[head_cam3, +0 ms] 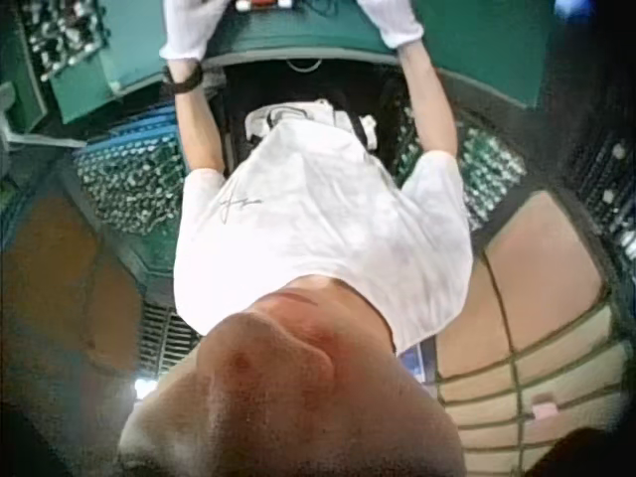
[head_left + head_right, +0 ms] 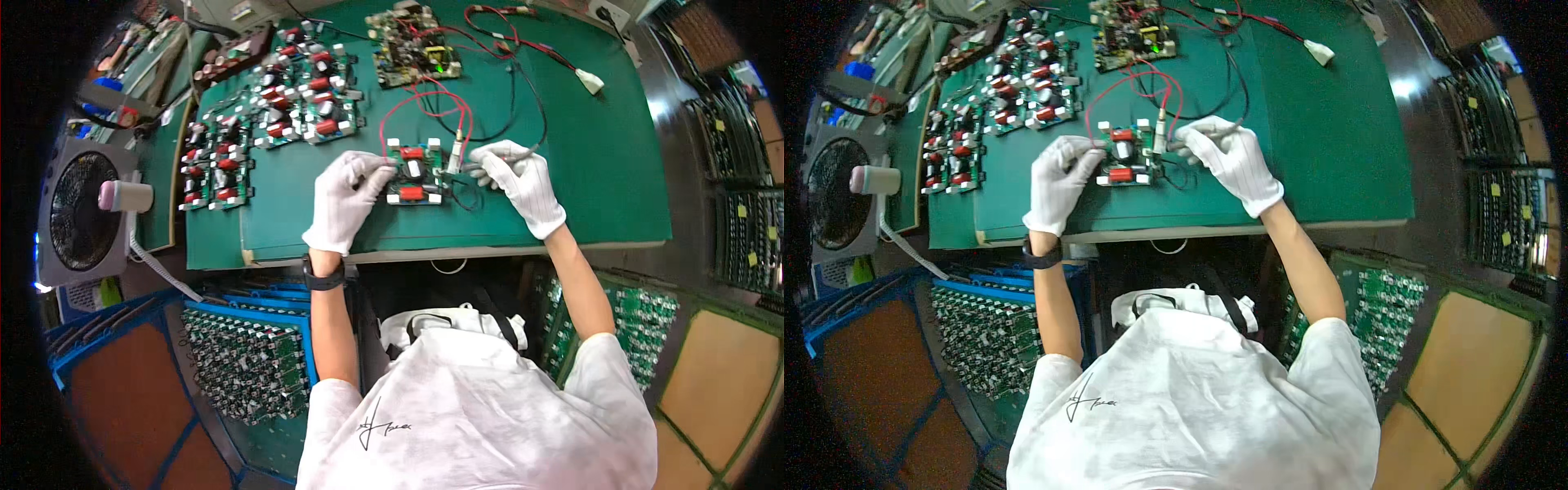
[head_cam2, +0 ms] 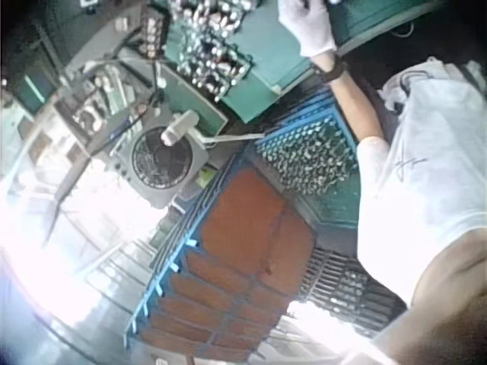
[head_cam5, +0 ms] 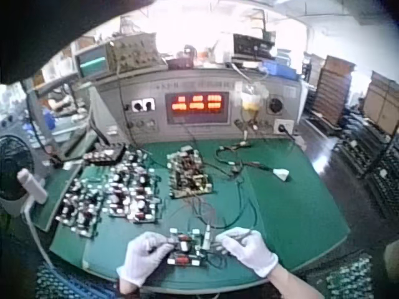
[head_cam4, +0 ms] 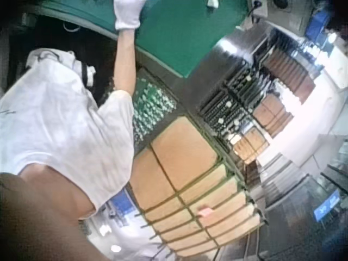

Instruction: Connecting and testing individual printed circuit boards using specialized testing probes and diagnostic equipment.

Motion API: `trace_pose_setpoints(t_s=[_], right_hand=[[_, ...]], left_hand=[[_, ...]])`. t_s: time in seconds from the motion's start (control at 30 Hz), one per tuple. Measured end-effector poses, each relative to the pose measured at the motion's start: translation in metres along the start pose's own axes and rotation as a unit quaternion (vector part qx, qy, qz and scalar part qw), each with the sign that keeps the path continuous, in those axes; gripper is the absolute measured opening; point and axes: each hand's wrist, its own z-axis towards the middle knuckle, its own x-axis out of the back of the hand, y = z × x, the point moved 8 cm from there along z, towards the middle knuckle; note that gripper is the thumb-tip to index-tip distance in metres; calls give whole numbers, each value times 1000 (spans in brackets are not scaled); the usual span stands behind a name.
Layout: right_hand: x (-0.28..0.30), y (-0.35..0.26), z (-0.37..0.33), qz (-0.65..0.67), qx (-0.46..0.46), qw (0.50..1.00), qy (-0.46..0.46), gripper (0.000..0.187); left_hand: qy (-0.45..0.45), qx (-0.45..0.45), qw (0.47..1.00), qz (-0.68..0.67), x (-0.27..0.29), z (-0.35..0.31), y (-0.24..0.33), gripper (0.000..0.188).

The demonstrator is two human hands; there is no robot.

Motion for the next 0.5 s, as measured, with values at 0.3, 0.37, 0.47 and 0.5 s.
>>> trace_pose_setpoints(t_s=[0.3, 0.37, 0.47, 0.5], right_hand=[[5, 13, -19, 11, 2, 998, -62, 31], [6, 16, -18, 17, 1, 998, -62, 31], [6, 14, -11, 17, 14, 998, -67, 30], [3, 13, -8, 12, 27, 997, -72, 29]], left_hand=[[-8, 1, 999, 52, -18, -14, 4, 15], [-11, 6, 999, 44, -19, -11, 4, 15], [-10, 5, 999, 45, -17, -4, 0, 15], [-8, 0, 998, 56, -13, -4, 0, 16]])
